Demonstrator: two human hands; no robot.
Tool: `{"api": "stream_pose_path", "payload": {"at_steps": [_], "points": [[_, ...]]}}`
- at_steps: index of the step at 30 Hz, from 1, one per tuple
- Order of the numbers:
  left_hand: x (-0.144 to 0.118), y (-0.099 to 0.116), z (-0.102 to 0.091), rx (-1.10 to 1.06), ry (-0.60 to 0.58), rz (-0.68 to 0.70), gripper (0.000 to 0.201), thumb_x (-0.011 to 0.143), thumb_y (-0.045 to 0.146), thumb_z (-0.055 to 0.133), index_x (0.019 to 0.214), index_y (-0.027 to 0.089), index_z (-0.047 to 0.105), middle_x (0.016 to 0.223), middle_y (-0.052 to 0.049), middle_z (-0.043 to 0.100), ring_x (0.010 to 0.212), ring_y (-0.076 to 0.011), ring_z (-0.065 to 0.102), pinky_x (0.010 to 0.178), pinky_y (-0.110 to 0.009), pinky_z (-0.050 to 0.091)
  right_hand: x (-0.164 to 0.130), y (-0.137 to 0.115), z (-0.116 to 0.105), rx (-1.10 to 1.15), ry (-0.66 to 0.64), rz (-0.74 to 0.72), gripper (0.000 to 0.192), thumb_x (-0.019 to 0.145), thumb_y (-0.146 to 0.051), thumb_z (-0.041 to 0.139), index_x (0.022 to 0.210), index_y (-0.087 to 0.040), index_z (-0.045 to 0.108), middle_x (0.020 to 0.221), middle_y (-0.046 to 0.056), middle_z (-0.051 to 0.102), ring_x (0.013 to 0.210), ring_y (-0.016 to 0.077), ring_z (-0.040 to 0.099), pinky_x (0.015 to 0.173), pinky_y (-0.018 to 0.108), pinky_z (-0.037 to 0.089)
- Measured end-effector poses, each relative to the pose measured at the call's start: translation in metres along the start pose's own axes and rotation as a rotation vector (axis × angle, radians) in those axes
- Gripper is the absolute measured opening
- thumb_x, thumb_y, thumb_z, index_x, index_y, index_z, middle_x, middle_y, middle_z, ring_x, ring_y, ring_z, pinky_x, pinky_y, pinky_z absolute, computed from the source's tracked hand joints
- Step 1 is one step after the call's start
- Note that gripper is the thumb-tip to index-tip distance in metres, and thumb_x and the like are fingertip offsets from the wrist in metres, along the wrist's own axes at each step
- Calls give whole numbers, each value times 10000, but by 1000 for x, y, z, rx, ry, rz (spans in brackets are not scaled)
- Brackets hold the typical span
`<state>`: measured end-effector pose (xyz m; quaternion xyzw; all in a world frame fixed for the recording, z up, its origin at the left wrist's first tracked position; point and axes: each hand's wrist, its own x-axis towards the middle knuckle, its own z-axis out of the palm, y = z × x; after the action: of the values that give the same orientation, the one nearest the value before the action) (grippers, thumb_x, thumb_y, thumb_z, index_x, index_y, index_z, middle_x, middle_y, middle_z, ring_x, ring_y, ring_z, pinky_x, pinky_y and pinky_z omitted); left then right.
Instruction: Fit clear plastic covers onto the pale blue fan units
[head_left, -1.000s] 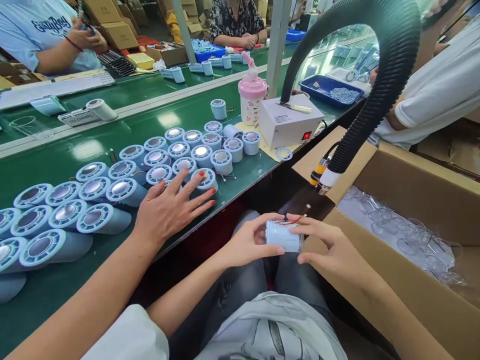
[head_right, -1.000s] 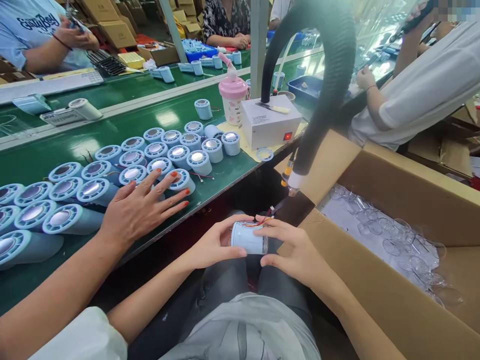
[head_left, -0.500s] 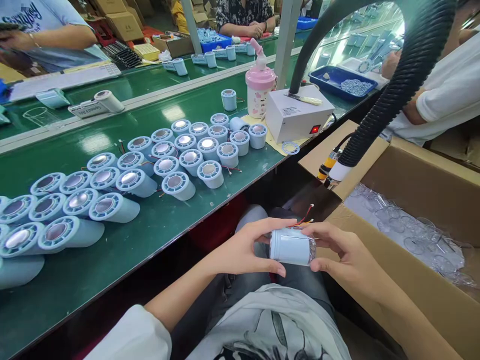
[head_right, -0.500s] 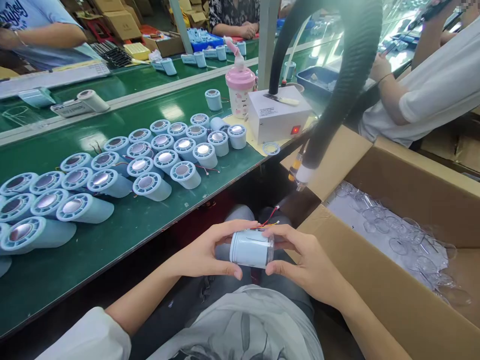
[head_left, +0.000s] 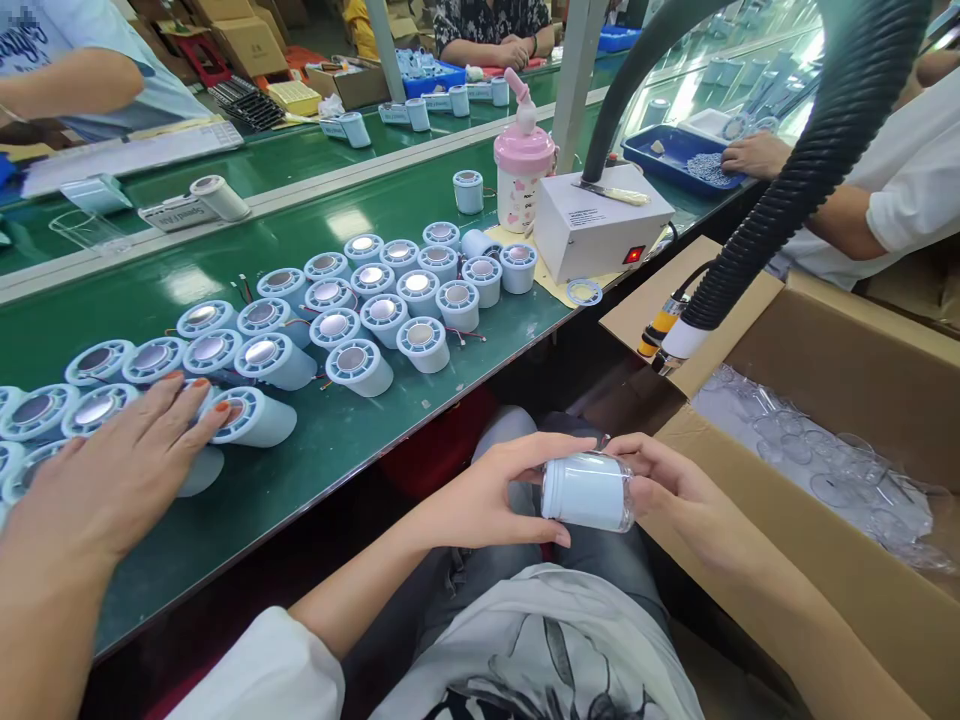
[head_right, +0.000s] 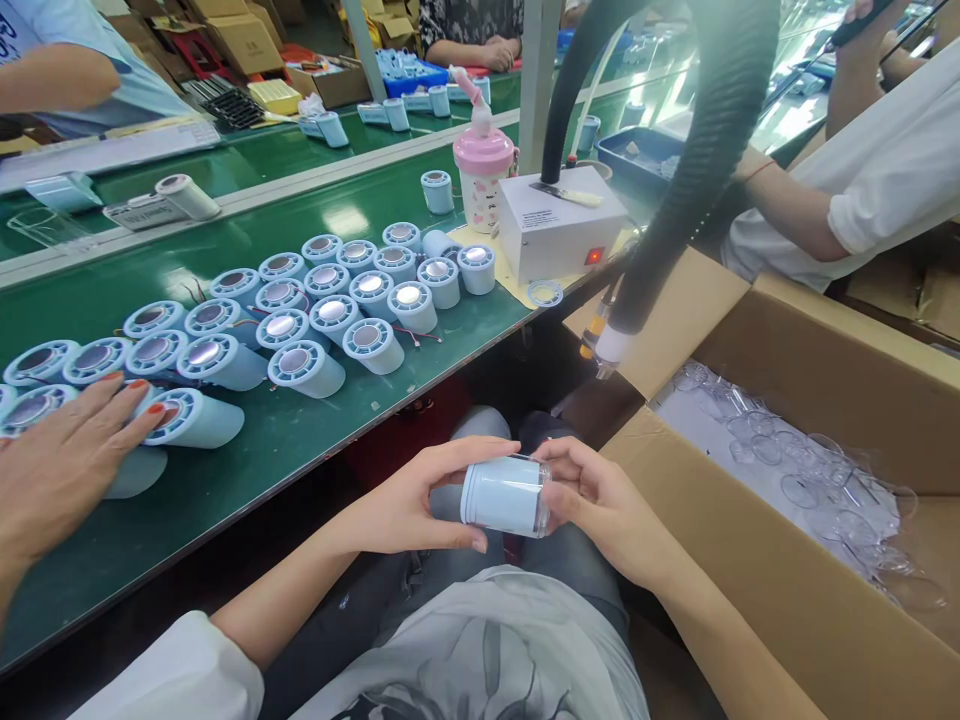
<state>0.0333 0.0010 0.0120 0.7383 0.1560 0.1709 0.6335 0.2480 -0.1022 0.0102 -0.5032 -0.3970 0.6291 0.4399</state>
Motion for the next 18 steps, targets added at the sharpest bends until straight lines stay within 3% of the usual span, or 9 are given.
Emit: {"api": "stream_pose_path", "payload": {"at_steps": [7,13,16,18], "points": [[0,-1,0,10,4,14,735,699,250,795,1368,274,493,1385,-98,532,1289,-270,492,1008,-362,492,4,6,3,131,-2,143,440,859,-604,582,993,-192,508,708,0,650,587,137,649,541,226,560],[1,-3,0,-2,-18,43,758,691,188,797,1374,277,481,1398,-88,521,1302,-244,478,1008,-321,487,11,10,10,211,-4,255,550,785,-727,556,835,-182,504,496,-11,616,381,119,594,333,130,435],[2,-4,0,-40,-22,52,765,683,144,795,1370,279,487,1409,-91,511,1312,-243,470,1014,-325,483,13,13,10,268,-26,320,596,761,-760,545,860,-172,535,500,15,637,349,120,581,294,118,399],[2,-6,0,-67,-21,72,776,669,115,798,1362,290,495,1419,-88,501,1329,-245,453,1030,-335,472,13,13,10,308,-54,373,587,832,-723,477,921,-152,577,532,40,661,337,106,567,286,107,377]]}}
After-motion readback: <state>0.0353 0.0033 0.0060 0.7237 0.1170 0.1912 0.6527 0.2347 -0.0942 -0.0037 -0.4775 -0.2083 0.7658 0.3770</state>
